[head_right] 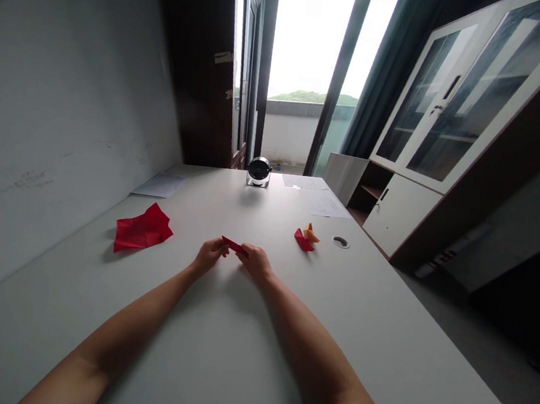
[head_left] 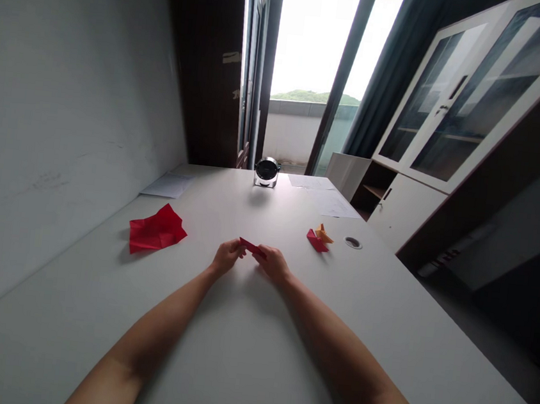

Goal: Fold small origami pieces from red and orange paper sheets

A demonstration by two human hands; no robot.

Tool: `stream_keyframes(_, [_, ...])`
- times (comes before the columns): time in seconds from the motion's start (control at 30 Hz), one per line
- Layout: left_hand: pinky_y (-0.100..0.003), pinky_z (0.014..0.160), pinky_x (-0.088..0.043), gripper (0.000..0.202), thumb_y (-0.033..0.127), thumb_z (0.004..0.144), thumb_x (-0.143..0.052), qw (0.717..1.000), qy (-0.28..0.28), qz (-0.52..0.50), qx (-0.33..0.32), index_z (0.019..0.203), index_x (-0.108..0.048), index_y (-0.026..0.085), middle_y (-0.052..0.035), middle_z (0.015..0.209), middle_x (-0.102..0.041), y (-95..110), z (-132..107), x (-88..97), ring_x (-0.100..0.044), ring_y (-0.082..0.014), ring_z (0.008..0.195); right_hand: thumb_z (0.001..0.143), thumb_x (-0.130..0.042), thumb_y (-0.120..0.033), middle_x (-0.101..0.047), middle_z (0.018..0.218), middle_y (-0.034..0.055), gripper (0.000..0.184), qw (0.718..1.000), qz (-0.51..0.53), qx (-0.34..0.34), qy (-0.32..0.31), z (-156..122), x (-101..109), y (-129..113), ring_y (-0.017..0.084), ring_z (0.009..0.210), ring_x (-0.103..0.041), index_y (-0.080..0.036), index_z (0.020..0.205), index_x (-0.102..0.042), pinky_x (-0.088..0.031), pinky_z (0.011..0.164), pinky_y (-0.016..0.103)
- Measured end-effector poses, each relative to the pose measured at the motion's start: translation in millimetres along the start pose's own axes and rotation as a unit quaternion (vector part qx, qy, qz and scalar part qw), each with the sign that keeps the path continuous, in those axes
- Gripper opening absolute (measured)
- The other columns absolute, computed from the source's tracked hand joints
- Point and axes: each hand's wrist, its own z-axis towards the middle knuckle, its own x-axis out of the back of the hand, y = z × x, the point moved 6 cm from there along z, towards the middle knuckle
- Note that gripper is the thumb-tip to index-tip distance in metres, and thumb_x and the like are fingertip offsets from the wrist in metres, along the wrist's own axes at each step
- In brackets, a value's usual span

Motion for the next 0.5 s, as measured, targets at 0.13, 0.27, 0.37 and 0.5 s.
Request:
stream_keyframes(0.13, [-0.027, 0.064, -0.050, 0.031, 0.043, 0.088, -0.056, 1.000, -0.002, -0.001, 0.007, 0.090, -0.067, 0.015, -0.0044, 0.074, -0.067, -2.1, -0.2, 0.1, -0.062, -0.0142, 0.066, 0.091, -0.056, -0.032, -0.059, 0.070, -0.0006, 0.021, 1.000, 0.001, 0.008, 0.003, 0.5, -1.0, -1.9, 0.011, 0.060, -0.046, -0.019, 0.075, -0.059, -0.032, 0.060, 0.023])
stream_keyframes(0.27, [-0.027, 0.065, -0.050, 0.034, 0.046, 0.089, -0.054, 1.000, 0.015, 0.021, 0.011, 0.093, -0.068, 0.015, -0.0046, 0.075, -0.068, -2.1, 0.3, 4.1, -0.063, -0.0148, 0.067, 0.090, -0.058, -0.033, -0.059, 0.070, -0.0003, 0.021, 1.000, -0.005, 0.001, 0.002, 0.5, -0.7, -2.8, 0.012, 0.061, -0.046, -0.019, 0.074, -0.058, -0.032, 0.060, 0.023])
stream_keyframes(0.37, [-0.026, 0.064, -0.050, 0.035, 0.047, 0.089, -0.053, 0.999, 0.035, 0.033, 0.013, 0.095, -0.068, 0.016, -0.0042, 0.074, -0.067, -4.4, 1.9, 8.3, -0.063, -0.0147, 0.066, 0.090, -0.058, -0.033, -0.057, 0.067, -0.0009, 0.023, 1.000, -0.011, -0.004, 0.001, 0.3, -0.6, -2.2, 0.012, 0.059, -0.044, -0.020, 0.072, -0.058, -0.031, 0.059, 0.022])
stream_keyframes(0.5, [-0.026, 0.064, -0.050, 0.036, 0.048, 0.089, -0.052, 0.997, 0.063, 0.043, 0.021, 0.095, -0.067, 0.016, -0.0036, 0.074, -0.067, -8.2, 3.6, 13.8, -0.062, -0.0141, 0.064, 0.091, -0.055, -0.035, -0.055, 0.064, -0.0016, 0.026, 1.000, -0.018, 0.001, 0.012, -0.2, 1.2, -2.8, 0.012, 0.058, -0.041, -0.020, 0.070, -0.057, -0.030, 0.058, 0.022])
